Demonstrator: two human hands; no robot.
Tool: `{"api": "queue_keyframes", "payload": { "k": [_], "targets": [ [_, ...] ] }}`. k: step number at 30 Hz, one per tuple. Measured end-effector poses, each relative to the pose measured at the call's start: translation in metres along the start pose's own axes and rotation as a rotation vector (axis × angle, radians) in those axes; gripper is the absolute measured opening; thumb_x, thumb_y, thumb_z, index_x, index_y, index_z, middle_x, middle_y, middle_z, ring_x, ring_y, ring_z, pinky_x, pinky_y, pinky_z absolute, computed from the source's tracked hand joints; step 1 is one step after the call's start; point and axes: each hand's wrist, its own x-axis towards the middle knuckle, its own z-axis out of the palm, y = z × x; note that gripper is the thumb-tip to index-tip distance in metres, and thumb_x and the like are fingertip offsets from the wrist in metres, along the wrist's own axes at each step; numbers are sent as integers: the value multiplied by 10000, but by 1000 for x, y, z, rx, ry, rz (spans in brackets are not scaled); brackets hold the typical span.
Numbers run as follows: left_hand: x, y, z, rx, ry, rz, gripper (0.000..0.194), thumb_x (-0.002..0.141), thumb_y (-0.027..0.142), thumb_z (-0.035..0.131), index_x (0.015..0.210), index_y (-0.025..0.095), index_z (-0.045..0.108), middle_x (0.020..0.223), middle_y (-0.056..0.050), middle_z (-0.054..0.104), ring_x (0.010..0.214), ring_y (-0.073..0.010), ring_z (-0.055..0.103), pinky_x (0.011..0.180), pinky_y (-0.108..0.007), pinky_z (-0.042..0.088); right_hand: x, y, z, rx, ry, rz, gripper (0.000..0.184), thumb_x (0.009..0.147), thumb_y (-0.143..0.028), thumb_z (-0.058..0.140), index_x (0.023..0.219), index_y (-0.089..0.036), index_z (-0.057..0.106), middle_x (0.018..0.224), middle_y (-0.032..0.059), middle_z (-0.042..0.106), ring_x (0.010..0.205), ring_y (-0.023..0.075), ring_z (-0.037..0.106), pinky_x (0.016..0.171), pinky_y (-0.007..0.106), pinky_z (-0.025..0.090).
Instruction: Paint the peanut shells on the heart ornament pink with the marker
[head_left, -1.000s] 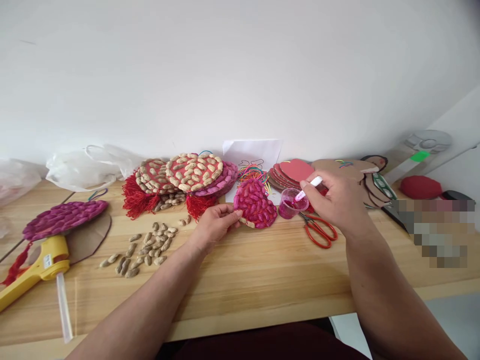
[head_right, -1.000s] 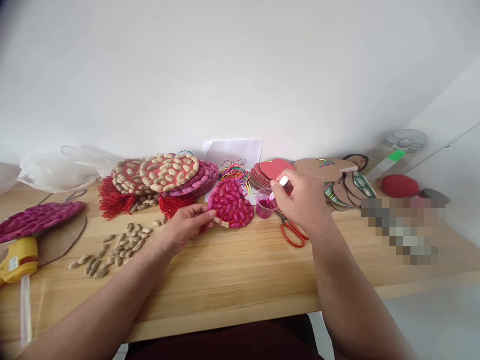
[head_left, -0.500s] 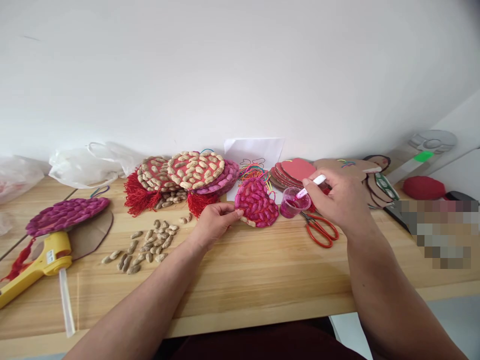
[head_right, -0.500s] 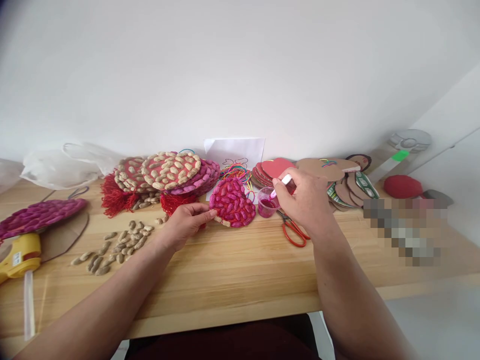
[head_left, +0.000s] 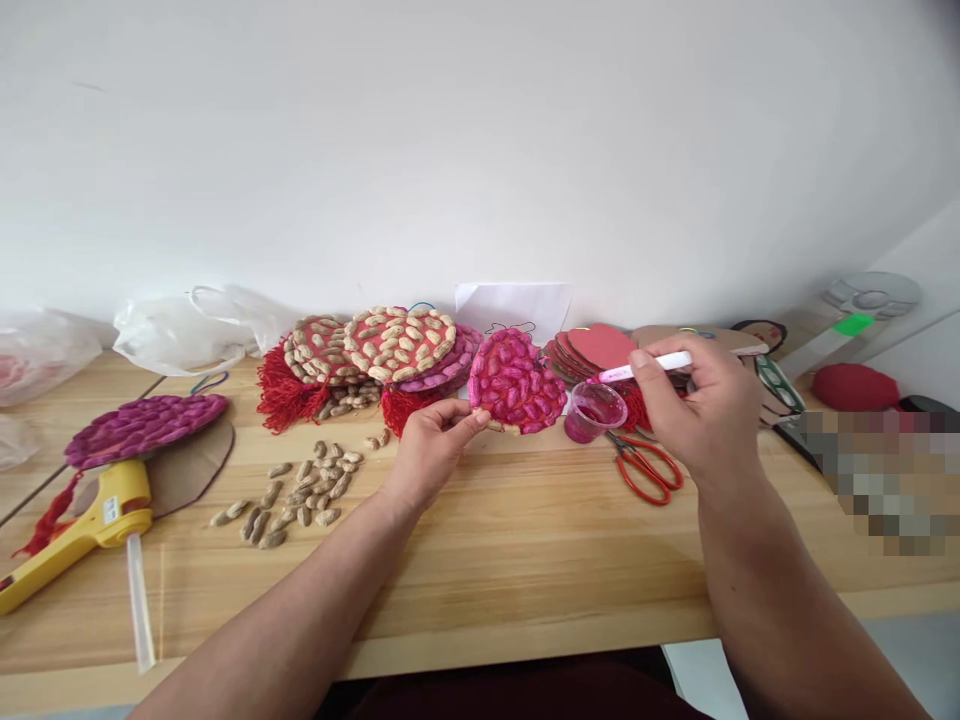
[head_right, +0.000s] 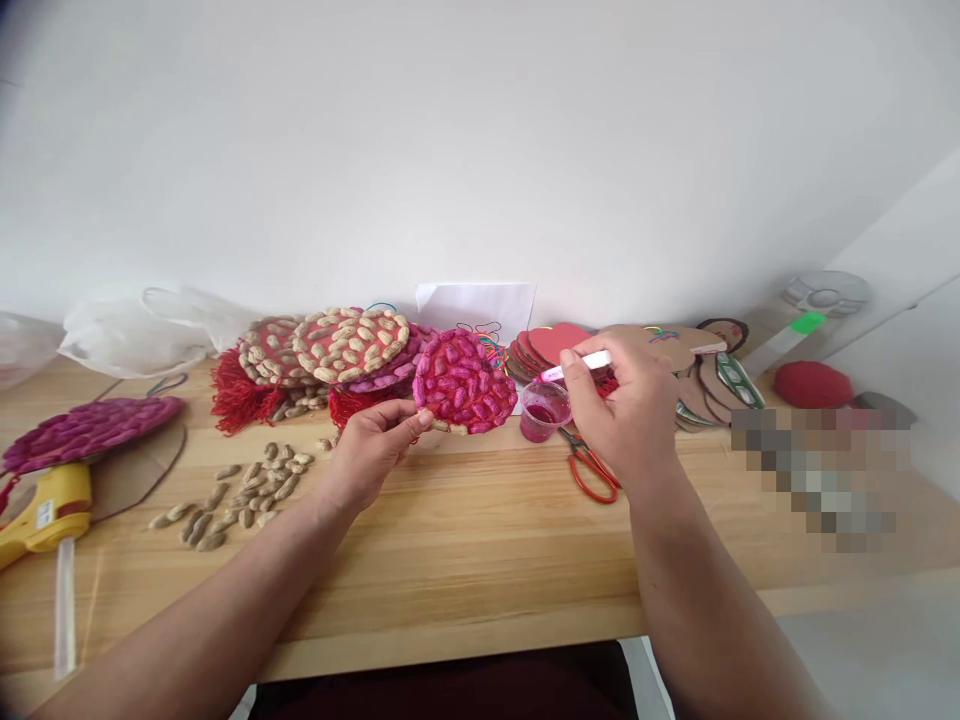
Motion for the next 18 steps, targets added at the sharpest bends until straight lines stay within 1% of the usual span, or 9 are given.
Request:
{"api": "queue_keyframes", "payload": {
  "k": [3, 6, 9, 12, 15, 18],
  "targets": [
    [-2, 1, 3, -82, 27, -4, 437, 666, 521, 865, 868, 145, 774, 619, 21, 593, 510, -67, 420, 467, -210, 300, -5, -7, 1, 171, 121, -33, 118, 922, -348, 633, 860, -247, 642, 789, 42, 665, 733, 222, 614, 706, 375, 472],
    [-3, 2, 5, -172, 12, -32, 451, 630, 496, 896, 882, 142, 772, 665, -3, 641, 534, -79, 512, 434, -187, 304, -11, -15, 4, 244, 150, -45, 130, 925, -375, 633, 869, -258, 648, 778, 50, 663, 701, 222, 604, 676, 389, 481],
    [-4, 4, 7, -270, 1, -79, 455, 582, 462, 930, 863, 144, 766, 779, -35, 700, 587, -92, 600, 407, -163, 302, -16, -25, 7, 279, 80, 1, 156, 931, -413, 622, 886, -267, 653, 804, 57, 674, 709, 225, 617, 674, 396, 500],
    [-4, 6, 7, -368, 5, -141, 449, 537, 429, 960, 818, 146, 754, 768, -33, 696, 650, -113, 649, 408, -147, 330, -19, -37, 7, 342, -6, 20, 159, 935, -412, 619, 878, -266, 647, 790, 48, 667, 690, 216, 613, 655, 388, 500],
    [-5, 7, 7, -448, -3, -177, 439, 526, 402, 973, 812, 156, 749, 813, -40, 706, 766, -149, 689, 417, -144, 365, -19, -49, 3, 373, -55, 14, 134, 941, -382, 623, 882, -264, 648, 773, 40, 663, 659, 201, 589, 630, 376, 473],
    [-7, 9, 8, -496, -17, -200, 434, 526, 393, 976, 815, 163, 750, 847, -44, 711, 850, -173, 700, 440, -147, 408, -20, -59, 0, 326, -101, 9, 116, 949, -364, 620, 905, -263, 656, 820, 48, 685, 738, 218, 624, 669, 383, 478]
  ]
}}
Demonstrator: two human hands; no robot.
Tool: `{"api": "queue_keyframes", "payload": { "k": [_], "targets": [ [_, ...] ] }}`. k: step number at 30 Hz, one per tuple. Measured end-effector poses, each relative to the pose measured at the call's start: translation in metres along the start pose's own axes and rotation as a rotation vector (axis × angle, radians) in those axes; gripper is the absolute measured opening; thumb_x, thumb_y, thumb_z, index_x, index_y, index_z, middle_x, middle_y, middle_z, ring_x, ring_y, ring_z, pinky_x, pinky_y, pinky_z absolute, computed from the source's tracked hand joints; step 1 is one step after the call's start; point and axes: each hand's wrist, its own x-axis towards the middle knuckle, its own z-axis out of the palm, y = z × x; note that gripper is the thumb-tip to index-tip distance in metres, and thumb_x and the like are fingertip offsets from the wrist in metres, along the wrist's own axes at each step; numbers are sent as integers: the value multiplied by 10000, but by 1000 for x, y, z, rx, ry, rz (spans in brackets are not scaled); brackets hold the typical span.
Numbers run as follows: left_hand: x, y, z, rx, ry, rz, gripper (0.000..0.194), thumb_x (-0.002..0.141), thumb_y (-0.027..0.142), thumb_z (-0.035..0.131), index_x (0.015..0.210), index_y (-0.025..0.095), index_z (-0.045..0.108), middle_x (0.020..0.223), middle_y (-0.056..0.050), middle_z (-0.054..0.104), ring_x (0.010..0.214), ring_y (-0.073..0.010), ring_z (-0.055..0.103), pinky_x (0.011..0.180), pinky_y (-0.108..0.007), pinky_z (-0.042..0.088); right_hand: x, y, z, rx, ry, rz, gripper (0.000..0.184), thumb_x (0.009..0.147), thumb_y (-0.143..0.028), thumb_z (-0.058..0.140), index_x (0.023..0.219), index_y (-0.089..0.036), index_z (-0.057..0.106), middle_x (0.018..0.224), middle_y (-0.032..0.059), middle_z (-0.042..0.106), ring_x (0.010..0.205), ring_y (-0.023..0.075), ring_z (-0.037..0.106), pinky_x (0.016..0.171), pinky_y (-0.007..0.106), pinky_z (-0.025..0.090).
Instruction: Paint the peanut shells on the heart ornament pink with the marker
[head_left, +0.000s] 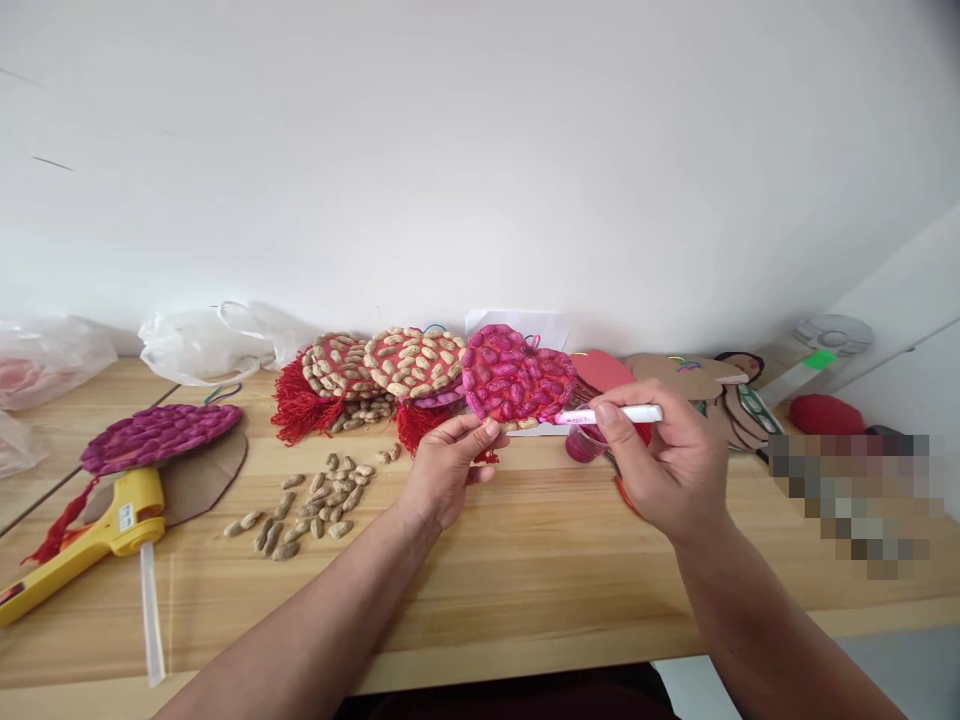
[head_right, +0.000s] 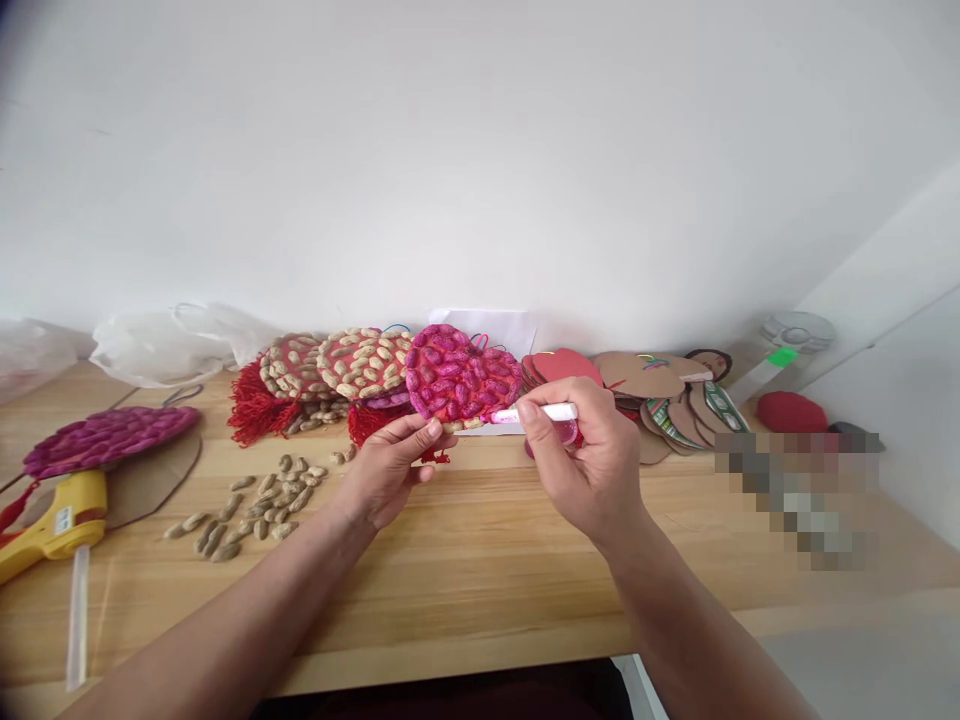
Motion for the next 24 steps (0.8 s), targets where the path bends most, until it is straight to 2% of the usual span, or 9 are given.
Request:
{"api": "queue_keyframes", "payload": {
  "k": [3, 6, 11, 18, 24],
  "targets": [
    [-2, 1, 2, -21, 8, 12, 447, 510, 394, 980, 806, 152, 749, 844, -53, 713, 855, -181, 701, 432, -143, 395, -2, -6, 5, -77, -20, -37, 96, 952, -339, 621, 913, -261, 661, 853, 44, 706, 797, 221, 646, 714, 387, 487],
    [-4, 2, 3, -12, 8, 81, 430, 552, 400, 961, 808, 132, 745, 831, -65, 715, 829, -175, 702, 410, -136, 350, -5, -8, 13, -108, 17, -121, 45, 940, -279, 642, 913, -250, 663, 830, 18, 704, 781, 189, 626, 757, 378, 474],
    [-3, 1, 5, -18, 17, 160, 407, 579, 388, 949, 794, 114, 736, 736, -20, 684, 645, -97, 642, 521, -167, 473, -11, -4, 25, -102, 64, -208, 42, 911, -193, 663, 925, -232, 657, 817, 8, 692, 790, 171, 595, 783, 372, 448],
    [0, -9, 3, 35, 70, 190, 347, 640, 377, 918, 804, 131, 737, 690, 9, 674, 554, -69, 590, 522, -179, 470, -20, 9, 27, -21, 53, -240, 102, 883, -136, 665, 932, -224, 650, 816, 14, 678, 800, 184, 595, 778, 386, 453],
    [-1, -13, 1, 105, 85, 224, 328, 667, 376, 902, 833, 140, 746, 690, 13, 675, 562, -75, 582, 531, -190, 465, -19, 10, 25, -85, 25, -258, 107, 882, -130, 672, 941, -218, 656, 829, 7, 699, 794, 175, 612, 784, 387, 440]
  ]
}}
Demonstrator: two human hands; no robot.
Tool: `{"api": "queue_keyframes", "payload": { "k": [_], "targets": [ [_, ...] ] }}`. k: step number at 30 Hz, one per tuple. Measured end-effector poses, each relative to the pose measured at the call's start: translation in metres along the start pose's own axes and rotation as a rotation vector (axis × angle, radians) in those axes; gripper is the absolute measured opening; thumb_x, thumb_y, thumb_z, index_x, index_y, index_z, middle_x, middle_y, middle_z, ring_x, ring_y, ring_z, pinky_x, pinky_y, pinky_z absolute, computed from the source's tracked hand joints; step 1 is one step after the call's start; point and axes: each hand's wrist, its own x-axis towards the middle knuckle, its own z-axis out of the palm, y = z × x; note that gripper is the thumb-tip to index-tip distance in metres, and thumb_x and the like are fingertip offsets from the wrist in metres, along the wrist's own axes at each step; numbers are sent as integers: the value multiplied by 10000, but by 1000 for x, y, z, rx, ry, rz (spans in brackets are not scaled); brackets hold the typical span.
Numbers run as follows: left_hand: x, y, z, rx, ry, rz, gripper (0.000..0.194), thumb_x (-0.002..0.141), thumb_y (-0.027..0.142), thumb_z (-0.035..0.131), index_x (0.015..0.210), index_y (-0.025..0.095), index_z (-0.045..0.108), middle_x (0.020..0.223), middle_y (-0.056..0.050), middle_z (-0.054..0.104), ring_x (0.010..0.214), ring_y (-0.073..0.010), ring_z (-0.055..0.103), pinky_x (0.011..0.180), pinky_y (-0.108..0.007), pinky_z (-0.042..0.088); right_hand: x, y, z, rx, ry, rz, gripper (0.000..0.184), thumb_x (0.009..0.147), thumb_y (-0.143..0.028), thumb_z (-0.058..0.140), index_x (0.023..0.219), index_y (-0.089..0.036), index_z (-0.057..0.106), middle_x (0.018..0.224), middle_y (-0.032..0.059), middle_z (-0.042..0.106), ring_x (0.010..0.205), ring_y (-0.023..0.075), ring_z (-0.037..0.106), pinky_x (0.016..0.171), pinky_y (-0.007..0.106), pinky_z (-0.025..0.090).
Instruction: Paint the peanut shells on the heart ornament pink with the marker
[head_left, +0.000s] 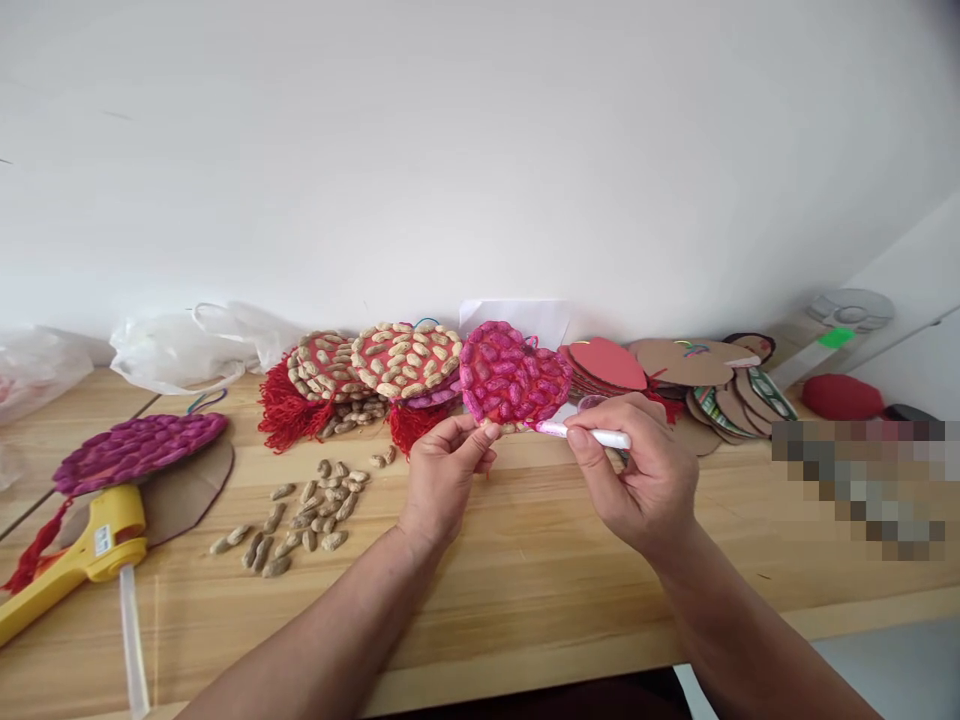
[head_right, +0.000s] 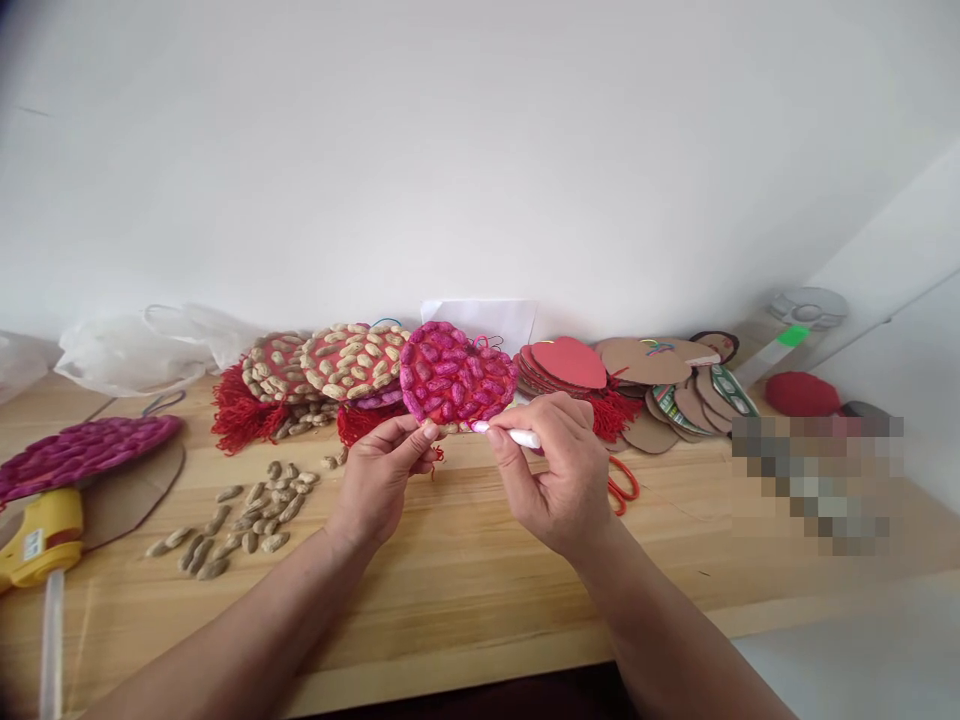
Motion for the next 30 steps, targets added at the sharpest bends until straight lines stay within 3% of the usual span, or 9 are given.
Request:
{"api": "queue_keyframes", "payload": {
  "k": [14, 22, 30],
  "targets": [
    [-3, -1, 2, 43, -16, 93, 258, 717, 328, 875, 838, 139, 749, 640, 13, 656, 561, -77, 541, 550, -205, 440, 1, -1, 3, 19, -57, 19, 83, 891, -141, 664, 936, -210, 657, 838, -1, 704, 800, 158, 601, 798, 363, 454],
    [-1, 2, 2, 93, -14, 115, 242, 724, 312, 863, 823, 130, 740, 608, 22, 630, 556, -78, 521, 551, -208, 420, 1, 2, 0, -59, -23, 52, 46, 911, -168, 645, 906, -214, 648, 807, -3, 689, 785, 166, 605, 798, 355, 437],
    [-2, 4, 0, 127, -12, 143, 244, 737, 327, 851, 826, 131, 736, 618, 18, 631, 570, -88, 527, 565, -219, 424, 0, 3, 1, 35, -30, 81, 64, 913, -165, 644, 930, -227, 650, 835, 2, 682, 802, 172, 607, 779, 353, 451]
  ]
}}
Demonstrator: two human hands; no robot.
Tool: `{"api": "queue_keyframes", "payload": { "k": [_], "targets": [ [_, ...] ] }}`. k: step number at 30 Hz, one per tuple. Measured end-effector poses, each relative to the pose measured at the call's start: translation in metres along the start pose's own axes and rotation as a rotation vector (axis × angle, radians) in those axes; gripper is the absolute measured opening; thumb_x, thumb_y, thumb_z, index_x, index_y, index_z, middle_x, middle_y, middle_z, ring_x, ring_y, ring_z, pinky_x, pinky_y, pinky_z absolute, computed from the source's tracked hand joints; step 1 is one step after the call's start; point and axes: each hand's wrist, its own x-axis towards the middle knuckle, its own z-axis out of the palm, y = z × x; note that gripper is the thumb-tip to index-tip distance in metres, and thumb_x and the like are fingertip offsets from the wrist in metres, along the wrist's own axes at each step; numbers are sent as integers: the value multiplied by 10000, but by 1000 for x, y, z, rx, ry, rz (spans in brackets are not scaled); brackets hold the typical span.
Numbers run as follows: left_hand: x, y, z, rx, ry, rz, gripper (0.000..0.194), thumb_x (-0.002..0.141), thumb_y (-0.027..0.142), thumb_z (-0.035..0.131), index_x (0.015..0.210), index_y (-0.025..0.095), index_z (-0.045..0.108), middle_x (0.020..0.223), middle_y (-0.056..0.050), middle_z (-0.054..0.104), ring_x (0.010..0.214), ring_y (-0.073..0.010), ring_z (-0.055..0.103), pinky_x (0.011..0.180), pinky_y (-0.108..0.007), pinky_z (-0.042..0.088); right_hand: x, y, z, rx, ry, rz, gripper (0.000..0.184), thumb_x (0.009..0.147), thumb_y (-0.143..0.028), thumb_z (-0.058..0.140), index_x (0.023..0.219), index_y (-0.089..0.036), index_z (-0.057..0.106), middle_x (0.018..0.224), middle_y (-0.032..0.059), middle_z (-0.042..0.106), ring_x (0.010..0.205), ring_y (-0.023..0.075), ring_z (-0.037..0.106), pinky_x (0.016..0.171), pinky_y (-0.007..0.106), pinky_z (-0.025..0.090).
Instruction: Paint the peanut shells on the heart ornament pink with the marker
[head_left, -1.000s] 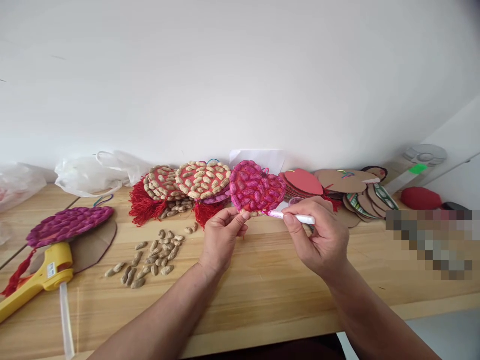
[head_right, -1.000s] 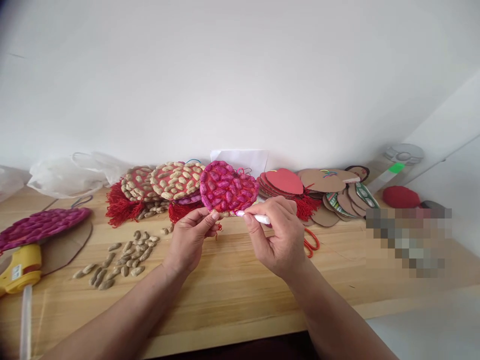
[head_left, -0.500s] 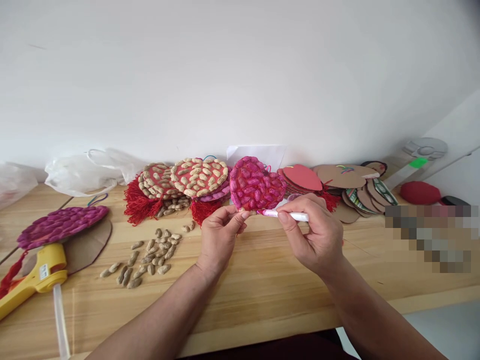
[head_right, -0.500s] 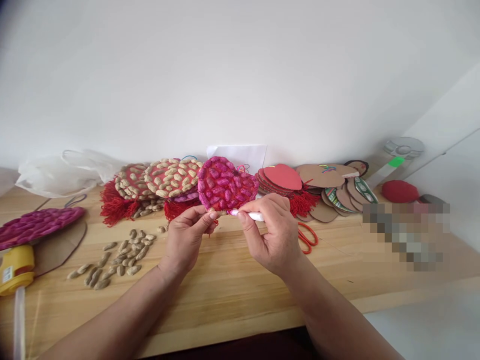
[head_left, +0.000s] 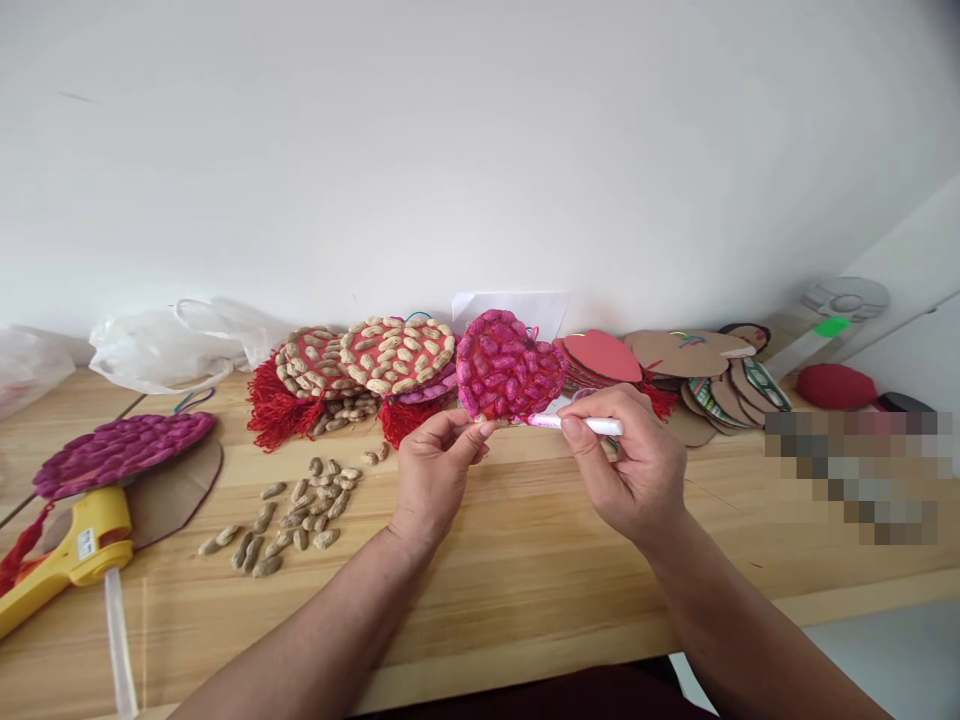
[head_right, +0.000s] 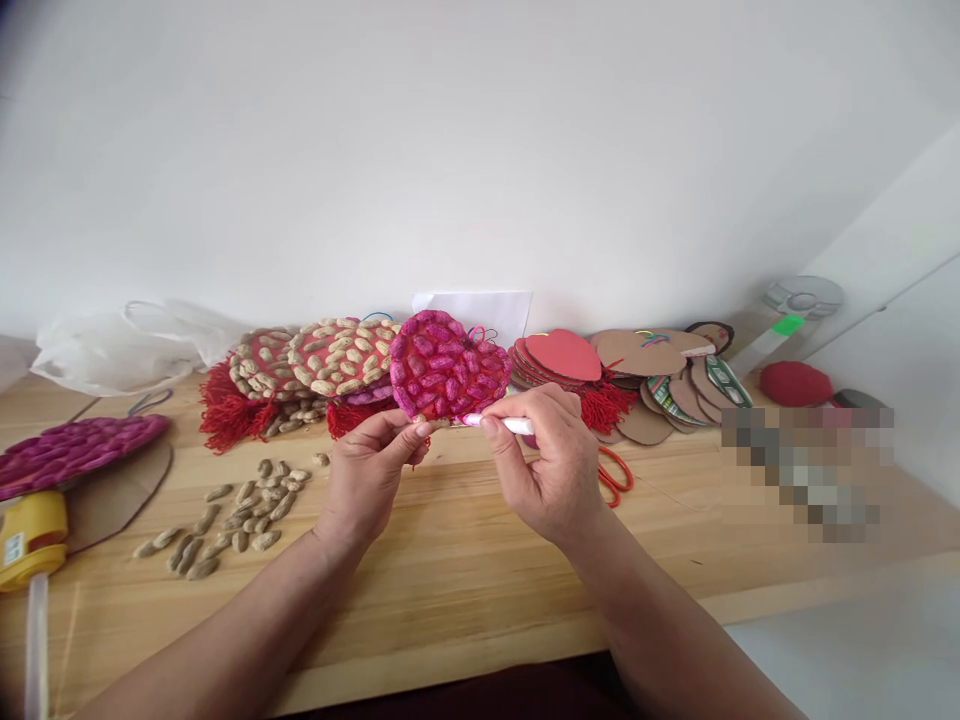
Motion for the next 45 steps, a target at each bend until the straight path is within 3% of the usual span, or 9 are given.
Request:
{"api": "queue_keyframes", "payload": {
  "k": [13, 18, 24, 29, 34, 39, 45],
  "targets": [
    [-1, 0, 0, 34, -7, 38, 205, 745, 309, 840, 811, 145, 737, 616, 21, 628, 581, -97, 534, 585, -236, 445, 0, 0, 0, -12, -21, -11, 55, 920, -176, 642, 931, -230, 650, 834, 5, 692, 807, 171, 613, 780, 361, 463],
    [1, 2, 0, 7, 2, 21, 226, 733, 321, 847, 795, 141, 726, 609, 20, 625, 571, -94, 531, 573, -231, 436, 1, 3, -2, -90, 38, -9, 37, 926, -191, 643, 921, -227, 645, 820, 4, 691, 802, 172, 611, 802, 372, 459],
    [1, 2, 0, -22, 24, 16, 243, 723, 334, 858, 804, 146, 727, 613, 17, 632, 571, -95, 532, 573, -232, 433, 0, 4, -1, 35, 15, 1, 68, 918, -170, 640, 942, -232, 650, 846, 14, 682, 824, 184, 618, 780, 372, 470],
    [1, 2, 1, -23, 36, 12, 252, 714, 352, 860, 791, 149, 733, 606, 11, 634, 562, -99, 530, 564, -237, 435, 0, 6, -2, -52, 49, -7, 56, 919, -174, 642, 923, -229, 648, 820, 9, 688, 811, 182, 618, 809, 379, 466],
    [2, 0, 0, -17, 24, 29, 247, 716, 347, 861, 801, 150, 739, 611, 12, 637, 565, -96, 532, 565, -232, 439, 0, 5, -2, 68, 21, -3, 85, 915, -162, 638, 962, -231, 651, 865, 16, 683, 837, 184, 628, 795, 372, 482],
    [3, -2, -2, -11, 26, 35, 228, 731, 331, 853, 819, 150, 745, 615, 14, 640, 567, -92, 534, 565, -227, 438, 0, 5, 0, -17, 36, -21, 72, 910, -157, 650, 935, -224, 655, 834, 10, 685, 826, 178, 618, 796, 370, 464],
    [1, -2, -1, 11, 28, 52, 229, 717, 331, 860, 824, 158, 755, 608, 15, 642, 566, -99, 539, 568, -236, 454, -1, 2, 2, 53, 13, -1, 87, 912, -163, 649, 954, -237, 665, 851, 14, 683, 830, 183, 623, 773, 362, 481]
  ]
}}
